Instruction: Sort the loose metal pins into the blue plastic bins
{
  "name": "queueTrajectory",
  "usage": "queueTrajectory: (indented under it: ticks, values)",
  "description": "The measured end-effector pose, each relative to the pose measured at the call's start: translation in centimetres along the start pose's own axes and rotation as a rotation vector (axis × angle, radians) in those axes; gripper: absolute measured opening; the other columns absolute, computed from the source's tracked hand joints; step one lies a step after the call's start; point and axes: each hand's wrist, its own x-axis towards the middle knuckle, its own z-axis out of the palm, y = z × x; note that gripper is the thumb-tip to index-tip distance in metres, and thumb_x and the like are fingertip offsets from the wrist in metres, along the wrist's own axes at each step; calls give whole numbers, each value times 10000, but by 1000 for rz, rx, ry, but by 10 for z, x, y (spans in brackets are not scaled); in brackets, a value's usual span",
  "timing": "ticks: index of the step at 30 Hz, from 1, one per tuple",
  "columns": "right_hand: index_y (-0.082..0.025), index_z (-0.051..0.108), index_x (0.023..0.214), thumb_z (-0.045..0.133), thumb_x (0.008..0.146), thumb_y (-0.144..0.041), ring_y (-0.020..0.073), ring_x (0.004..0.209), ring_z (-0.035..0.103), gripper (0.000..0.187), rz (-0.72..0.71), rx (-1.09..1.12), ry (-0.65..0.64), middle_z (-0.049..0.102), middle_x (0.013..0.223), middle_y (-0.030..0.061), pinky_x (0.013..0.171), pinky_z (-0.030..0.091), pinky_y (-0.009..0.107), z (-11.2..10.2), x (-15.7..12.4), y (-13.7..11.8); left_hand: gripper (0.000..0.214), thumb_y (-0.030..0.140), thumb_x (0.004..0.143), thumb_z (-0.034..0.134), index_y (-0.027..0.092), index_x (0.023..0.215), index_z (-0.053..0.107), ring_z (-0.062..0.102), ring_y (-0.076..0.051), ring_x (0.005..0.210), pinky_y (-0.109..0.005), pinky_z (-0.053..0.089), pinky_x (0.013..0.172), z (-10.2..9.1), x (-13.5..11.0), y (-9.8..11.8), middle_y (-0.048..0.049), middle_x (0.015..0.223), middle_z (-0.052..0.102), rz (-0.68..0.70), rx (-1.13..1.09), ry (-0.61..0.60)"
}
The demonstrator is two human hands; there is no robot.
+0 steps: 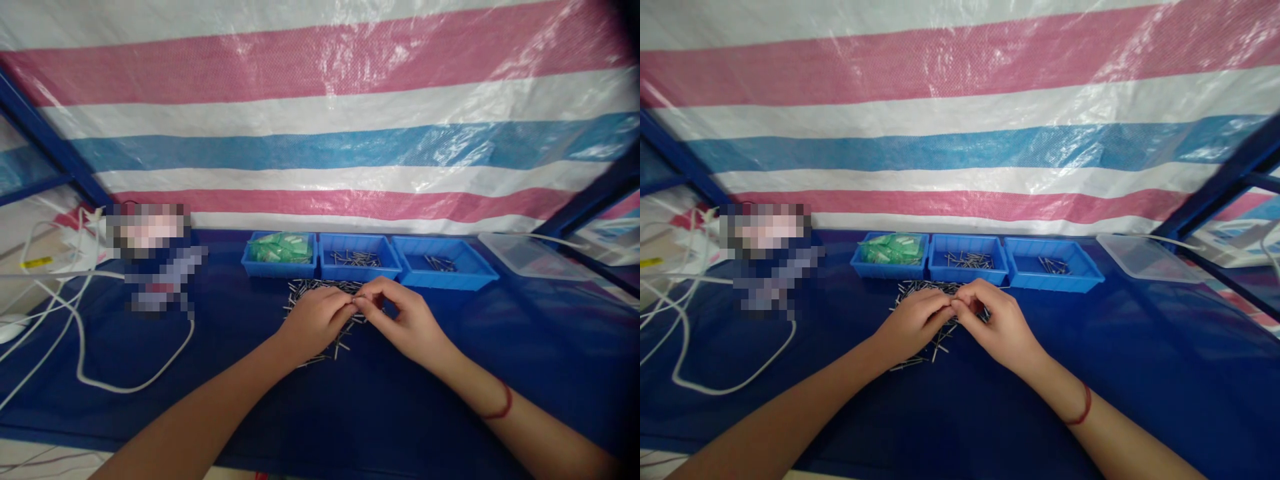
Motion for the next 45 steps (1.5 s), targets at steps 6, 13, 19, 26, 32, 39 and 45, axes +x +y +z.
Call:
queueTrajectory:
  ticks: [6, 13, 19, 26, 32, 39, 45]
  values:
    - [-214, 589, 825, 534, 883, -267, 144, 639, 553, 96, -31, -21, -5, 600, 726, 18, 603, 460, 278, -2, 0, -1, 280, 293, 970, 409, 174, 788, 586, 573, -156, 763, -270, 414, 704, 0, 0, 0, -29, 784, 621, 24, 22, -6]
    - [-222, 622, 891, 532, 882, -256, 162, 690, 584, 96, -24, -41, -7, 632, 801, 39, 631, 489, 296, -8, 3, 1, 227, 311, 965, 428, 191, 937, 619, 594, -166, 858, -285, 412, 766, -11, -1, -2, -27, 933, 671, -40, 40, 58]
    - [-212, 642, 919, 522, 885, -250, 215, 924, 598, 130, -149, -261, 24, 607, 970, 85, 829, 490, 364, -27, 13, 17, 268, 340, 962, 418, 181, 1099, 585, 591, -195, 891, -332, 407, 797, -21, 0, 1, -42, 976, 677, -85, 131, 75]
    - [-155, 689, 862, 519, 847, -349, 267, 907, 566, 258, 184, -797, 403, 621, 921, 120, 823, 442, 427, -71, 17, 77, 289, 382, 929, 475, 201, 1101, 622, 548, -213, 985, -345, 395, 841, -16, -6, 3, -50, 1068, 641, 33, 161, -123]
    - [-179, 701, 997, 530, 822, -430, 339, 1019, 483, 350, 285, -919, 393, 586, 1077, 154, 806, 390, 460, -65, 13, 89, 404, 547, 798, 616, 283, 1102, 638, 474, -258, 1096, -389, 355, 877, -10, -12, 3, -39, 1195, 560, 107, 196, -243]
    - [-210, 684, 964, 543, 836, -382, 303, 1014, 500, 257, 76, -748, 296, 573, 1095, 119, 880, 383, 479, -38, 14, 60, 165, 337, 924, 523, 253, 941, 664, 500, -194, 1022, -334, 335, 803, -6, -8, 2, -11, 1099, 594, 78, 232, -214]
    - [-192, 652, 992, 543, 848, -316, 277, 1020, 498, 219, -62, -639, 205, 552, 1111, 117, 937, 391, 467, -17, 9, 34, 174, 352, 915, 536, 220, 953, 643, 502, -199, 1006, -325, 353, 803, -8, -7, 0, -26, 1093, 587, 80, 245, -182]
